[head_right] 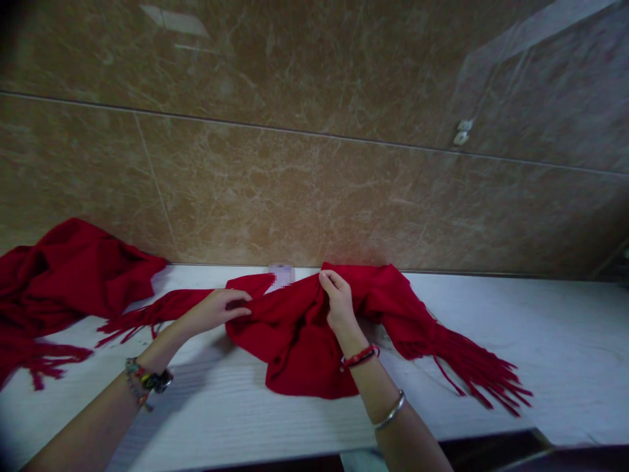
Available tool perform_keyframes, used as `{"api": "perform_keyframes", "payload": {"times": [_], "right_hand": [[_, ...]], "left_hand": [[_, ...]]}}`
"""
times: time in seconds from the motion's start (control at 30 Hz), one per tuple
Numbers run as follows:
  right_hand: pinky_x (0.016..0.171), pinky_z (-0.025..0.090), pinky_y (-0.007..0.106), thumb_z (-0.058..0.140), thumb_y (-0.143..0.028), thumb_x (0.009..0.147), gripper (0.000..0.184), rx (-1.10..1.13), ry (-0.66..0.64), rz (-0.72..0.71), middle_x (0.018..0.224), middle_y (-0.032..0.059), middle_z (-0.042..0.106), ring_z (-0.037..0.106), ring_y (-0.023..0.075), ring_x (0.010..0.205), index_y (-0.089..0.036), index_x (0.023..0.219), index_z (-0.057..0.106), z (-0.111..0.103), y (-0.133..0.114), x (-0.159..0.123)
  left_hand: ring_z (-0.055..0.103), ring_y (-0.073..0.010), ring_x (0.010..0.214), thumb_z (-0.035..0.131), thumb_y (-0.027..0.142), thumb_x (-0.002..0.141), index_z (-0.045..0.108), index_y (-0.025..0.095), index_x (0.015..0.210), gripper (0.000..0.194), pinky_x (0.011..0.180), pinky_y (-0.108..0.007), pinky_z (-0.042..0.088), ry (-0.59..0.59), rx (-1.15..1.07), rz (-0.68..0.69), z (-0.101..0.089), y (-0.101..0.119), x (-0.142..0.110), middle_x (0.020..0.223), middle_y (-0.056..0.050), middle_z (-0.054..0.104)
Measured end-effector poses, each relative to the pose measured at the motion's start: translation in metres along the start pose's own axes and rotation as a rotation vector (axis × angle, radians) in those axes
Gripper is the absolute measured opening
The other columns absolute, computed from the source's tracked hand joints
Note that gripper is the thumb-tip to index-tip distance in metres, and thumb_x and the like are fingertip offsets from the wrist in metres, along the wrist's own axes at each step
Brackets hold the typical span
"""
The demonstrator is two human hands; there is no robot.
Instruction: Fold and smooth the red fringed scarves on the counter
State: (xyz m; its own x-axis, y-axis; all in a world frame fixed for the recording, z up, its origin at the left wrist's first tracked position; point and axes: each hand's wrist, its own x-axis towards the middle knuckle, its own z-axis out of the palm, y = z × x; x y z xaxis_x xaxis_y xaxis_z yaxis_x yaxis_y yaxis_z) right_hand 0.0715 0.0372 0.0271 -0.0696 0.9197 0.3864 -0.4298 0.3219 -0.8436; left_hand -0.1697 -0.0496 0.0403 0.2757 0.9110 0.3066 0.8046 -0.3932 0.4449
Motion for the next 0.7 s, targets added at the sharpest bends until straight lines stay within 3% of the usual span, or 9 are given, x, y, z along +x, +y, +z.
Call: {"api": "perform_keyframes", "payload": {"times": [0.1, 0.2, 0.27, 0.33, 0.43, 0.53, 0.7], "right_hand": [[0.061, 0.041, 0.028, 0.059, -0.037, 0.066, 0.019, -0.227, 0.078, -0.078, 0.061, -0.0018, 0.054, 0.049, 0.0134, 0.058, -0.019, 0.063, 0.056, -0.008, 0.002, 0.006], [0.075, 0.041, 0.036, 0.059, -0.032, 0.068, 0.015, -0.667, 0.000, -0.331, 0.079, 0.0061, 0.058, 0.053, 0.0201, 0.077, -0.017, 0.073, 0.062, -0.007, 0.002, 0.003], [0.087, 0.036, 0.039, 0.059, -0.028, 0.069, 0.022, -0.838, -0.166, -0.511, 0.100, 0.0106, 0.056, 0.049, 0.0233, 0.096, -0.018, 0.089, 0.062, 0.001, 0.000, -0.006], [0.093, 0.032, 0.040, 0.057, -0.028, 0.073, 0.033, -0.889, -0.422, -0.595, 0.113, 0.0108, 0.053, 0.044, 0.0227, 0.108, -0.020, 0.104, 0.057, 0.013, -0.001, -0.018], [0.088, 0.037, 0.036, 0.055, -0.026, 0.076, 0.026, -0.881, -0.689, -0.547, 0.101, 0.0077, 0.061, 0.052, 0.0195, 0.097, -0.020, 0.101, 0.057, 0.026, 0.000, -0.032], [0.071, 0.043, 0.029, 0.051, -0.023, 0.079, 0.011, -0.813, -0.653, -0.427, 0.079, 0.0037, 0.064, 0.057, 0.0158, 0.074, -0.020, 0.082, 0.061, 0.028, 0.002, -0.035], [0.060, 0.040, 0.025, 0.049, -0.028, 0.079, 0.013, -0.570, -0.448, -0.309, 0.070, 0.0008, 0.058, 0.053, 0.0140, 0.066, -0.019, 0.073, 0.056, 0.021, -0.003, -0.026]], "left_hand": [[0.056, -0.0145, 0.071, 0.040, 0.033, 0.082, 0.057, 0.017, 0.078, 0.024, 0.067, -0.024, 0.041, 0.140, 0.028, -0.028, -0.003, 0.000, 0.002, 0.077, -0.002, 0.062], [0.054, -0.0147, 0.068, 0.035, 0.033, 0.084, 0.054, 0.017, 0.076, 0.026, 0.064, -0.024, 0.041, 0.266, 0.033, -0.043, -0.005, 0.005, 0.003, 0.072, -0.002, 0.060], [0.054, -0.0147, 0.069, 0.034, 0.032, 0.085, 0.053, 0.017, 0.078, 0.025, 0.064, -0.024, 0.041, 0.271, 0.043, -0.011, -0.002, 0.012, 0.003, 0.073, -0.002, 0.060], [0.055, -0.0149, 0.072, 0.034, 0.030, 0.086, 0.054, 0.017, 0.080, 0.024, 0.067, -0.025, 0.042, 0.226, 0.073, 0.046, 0.004, 0.021, 0.002, 0.077, -0.002, 0.060], [0.055, -0.0155, 0.076, 0.034, 0.027, 0.086, 0.055, 0.018, 0.083, 0.023, 0.072, -0.026, 0.042, 0.170, 0.127, 0.116, 0.013, 0.033, 0.001, 0.081, -0.003, 0.061], [0.054, -0.0163, 0.079, 0.037, 0.028, 0.086, 0.055, 0.018, 0.084, 0.021, 0.074, -0.028, 0.042, 0.165, 0.141, 0.115, 0.018, 0.033, 0.002, 0.083, -0.004, 0.060], [0.052, -0.0187, 0.091, 0.050, 0.019, 0.076, 0.055, 0.017, 0.091, 0.016, 0.083, -0.031, 0.042, 0.149, 0.141, 0.032, 0.023, 0.010, 0.005, 0.096, -0.006, 0.057]]}}
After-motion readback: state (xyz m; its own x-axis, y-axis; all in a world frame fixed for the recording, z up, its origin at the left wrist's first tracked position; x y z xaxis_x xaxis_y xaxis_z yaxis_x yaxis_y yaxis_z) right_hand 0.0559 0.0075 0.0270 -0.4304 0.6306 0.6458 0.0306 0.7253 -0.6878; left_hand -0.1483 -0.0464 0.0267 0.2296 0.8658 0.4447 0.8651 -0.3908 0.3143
